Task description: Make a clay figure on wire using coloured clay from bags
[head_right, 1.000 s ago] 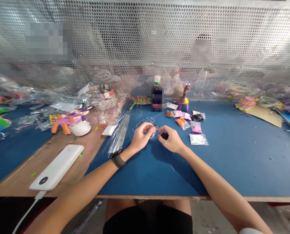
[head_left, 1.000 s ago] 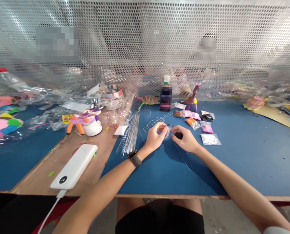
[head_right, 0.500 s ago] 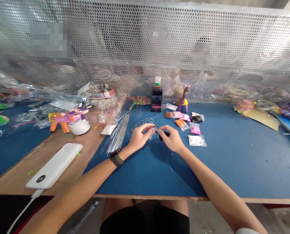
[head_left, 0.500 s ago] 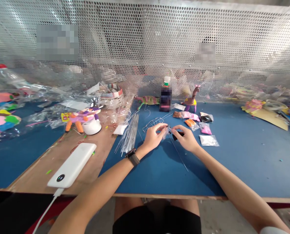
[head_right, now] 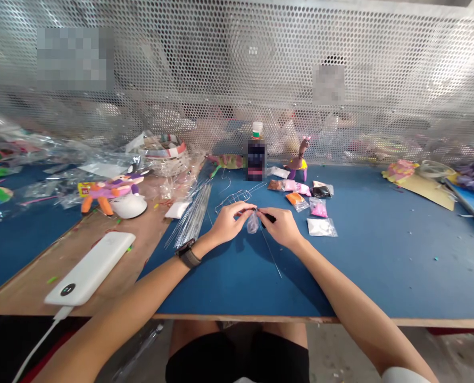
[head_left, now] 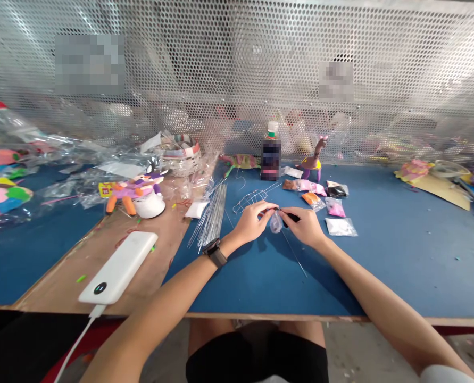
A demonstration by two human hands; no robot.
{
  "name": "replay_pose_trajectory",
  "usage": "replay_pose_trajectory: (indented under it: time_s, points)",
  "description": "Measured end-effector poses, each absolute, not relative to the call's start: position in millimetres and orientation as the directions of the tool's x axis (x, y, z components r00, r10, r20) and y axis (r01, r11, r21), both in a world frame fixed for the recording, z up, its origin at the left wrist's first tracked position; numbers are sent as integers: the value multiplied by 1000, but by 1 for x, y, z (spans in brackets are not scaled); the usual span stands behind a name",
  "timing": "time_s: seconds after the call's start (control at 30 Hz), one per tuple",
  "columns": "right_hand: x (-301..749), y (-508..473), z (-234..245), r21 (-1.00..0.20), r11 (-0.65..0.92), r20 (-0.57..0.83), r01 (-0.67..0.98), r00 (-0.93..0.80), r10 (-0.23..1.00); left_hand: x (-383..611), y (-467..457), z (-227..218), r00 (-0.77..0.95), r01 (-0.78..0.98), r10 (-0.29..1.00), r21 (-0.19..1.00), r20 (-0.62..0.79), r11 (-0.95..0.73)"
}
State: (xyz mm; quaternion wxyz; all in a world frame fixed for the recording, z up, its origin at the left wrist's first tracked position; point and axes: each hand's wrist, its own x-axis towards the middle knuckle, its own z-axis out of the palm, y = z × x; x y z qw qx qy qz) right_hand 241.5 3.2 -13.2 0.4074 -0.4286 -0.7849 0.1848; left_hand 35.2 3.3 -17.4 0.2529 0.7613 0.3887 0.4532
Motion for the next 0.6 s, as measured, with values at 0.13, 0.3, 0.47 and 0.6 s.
replay_pose_trajectory:
  time_s: [0.13, 0.3, 0.47, 0.6]
  points:
    - [245, 7, -13, -625, 599, 474, 501, -366, 801, 32, 5, -17, 341, 335, 808, 742, 479, -581]
    - [245, 6, -10, -741, 503, 364, 445, -364, 857, 32, 6, -17, 299, 320, 845, 788, 442, -526]
    - [242, 4, -10, -828, 421, 308, 371, -326, 894, 35, 4, -18, 250, 260, 881, 848, 402, -462]
    - [243, 7, -13, -830, 427, 318, 358, -326, 890, 36, 0, -13, 277, 241, 883, 862, 379, -446]
